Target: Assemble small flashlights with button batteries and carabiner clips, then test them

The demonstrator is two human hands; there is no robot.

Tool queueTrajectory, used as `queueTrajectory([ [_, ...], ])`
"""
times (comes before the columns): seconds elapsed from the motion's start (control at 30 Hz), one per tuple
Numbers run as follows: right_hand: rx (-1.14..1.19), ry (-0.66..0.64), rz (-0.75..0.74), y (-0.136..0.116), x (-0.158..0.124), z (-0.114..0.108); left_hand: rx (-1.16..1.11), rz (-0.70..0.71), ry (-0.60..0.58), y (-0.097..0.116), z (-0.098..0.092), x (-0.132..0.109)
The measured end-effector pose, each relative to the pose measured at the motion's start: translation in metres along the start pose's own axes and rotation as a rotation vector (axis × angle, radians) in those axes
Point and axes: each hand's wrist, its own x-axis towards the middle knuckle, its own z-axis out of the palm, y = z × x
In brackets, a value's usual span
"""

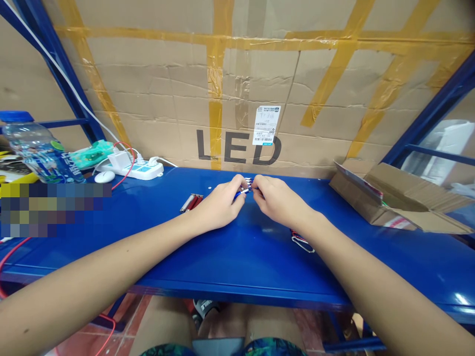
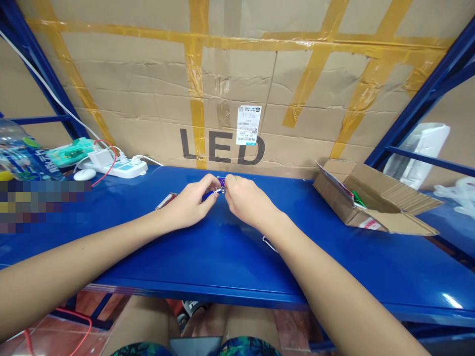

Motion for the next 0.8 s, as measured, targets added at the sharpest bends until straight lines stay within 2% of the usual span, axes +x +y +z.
queueTrajectory([
  [0.47,0.020,-0.032,0.032,-0.004,0.001,-0.002,0.114,-0.041,0.016,-0.002,-0.003,0.001],
  [0.67,0.106,-0.039,0.055,-0.004,-0.001,-0.005,0.082,-0.070,0.018,-0.006,-0.005,0.003],
  [0.8,0.242,-0.029,0.059,0.006,0.000,-0.004,-0.008,-0.078,0.026,-0.010,-0.007,0.004],
])
